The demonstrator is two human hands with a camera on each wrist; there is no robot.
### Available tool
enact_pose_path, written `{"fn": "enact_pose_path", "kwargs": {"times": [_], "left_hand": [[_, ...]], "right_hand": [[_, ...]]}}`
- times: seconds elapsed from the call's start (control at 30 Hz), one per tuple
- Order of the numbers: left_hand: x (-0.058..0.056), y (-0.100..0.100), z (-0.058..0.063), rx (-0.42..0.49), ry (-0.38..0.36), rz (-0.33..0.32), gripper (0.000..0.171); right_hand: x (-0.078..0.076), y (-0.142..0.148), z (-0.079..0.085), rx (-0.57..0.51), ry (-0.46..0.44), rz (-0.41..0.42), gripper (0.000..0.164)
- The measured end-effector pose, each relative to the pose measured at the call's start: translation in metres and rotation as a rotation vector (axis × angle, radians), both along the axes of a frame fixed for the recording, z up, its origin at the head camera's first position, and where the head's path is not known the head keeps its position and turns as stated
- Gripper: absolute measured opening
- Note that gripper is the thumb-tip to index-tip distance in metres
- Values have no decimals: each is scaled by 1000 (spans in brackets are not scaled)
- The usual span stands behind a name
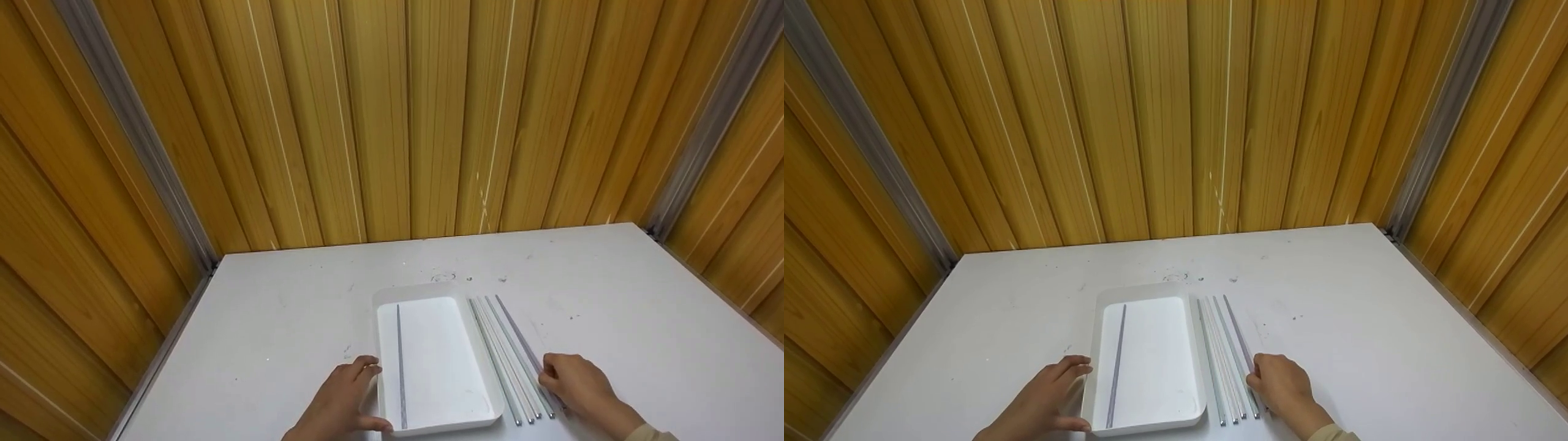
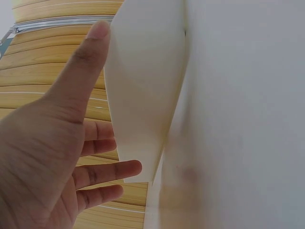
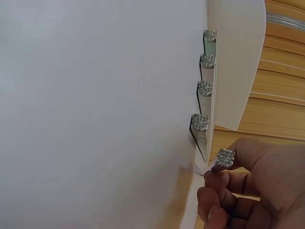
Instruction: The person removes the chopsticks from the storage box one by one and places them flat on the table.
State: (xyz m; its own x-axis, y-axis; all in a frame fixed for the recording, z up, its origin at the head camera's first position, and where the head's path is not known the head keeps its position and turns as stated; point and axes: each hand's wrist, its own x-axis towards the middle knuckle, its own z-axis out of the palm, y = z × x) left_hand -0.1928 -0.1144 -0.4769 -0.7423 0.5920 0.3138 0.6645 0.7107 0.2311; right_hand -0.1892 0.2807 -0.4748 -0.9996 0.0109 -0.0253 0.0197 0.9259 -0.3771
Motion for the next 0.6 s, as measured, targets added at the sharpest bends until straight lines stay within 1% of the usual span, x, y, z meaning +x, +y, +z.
{"fn": "enact_pose_path", "kwargs": {"times": [0.13, 0.33, 0.6], "left_hand": [[0, 0, -1, 2, 19, -1, 83], [0, -1, -2, -2, 38, -7, 83], [-1, 0, -1, -35, 0, 3, 87]], "right_hand": [[0, 1, -2, 10, -18, -1, 19], [2, 3, -3, 33, -42, 28, 21], [2, 2, -3, 15, -74, 10, 21]]}}
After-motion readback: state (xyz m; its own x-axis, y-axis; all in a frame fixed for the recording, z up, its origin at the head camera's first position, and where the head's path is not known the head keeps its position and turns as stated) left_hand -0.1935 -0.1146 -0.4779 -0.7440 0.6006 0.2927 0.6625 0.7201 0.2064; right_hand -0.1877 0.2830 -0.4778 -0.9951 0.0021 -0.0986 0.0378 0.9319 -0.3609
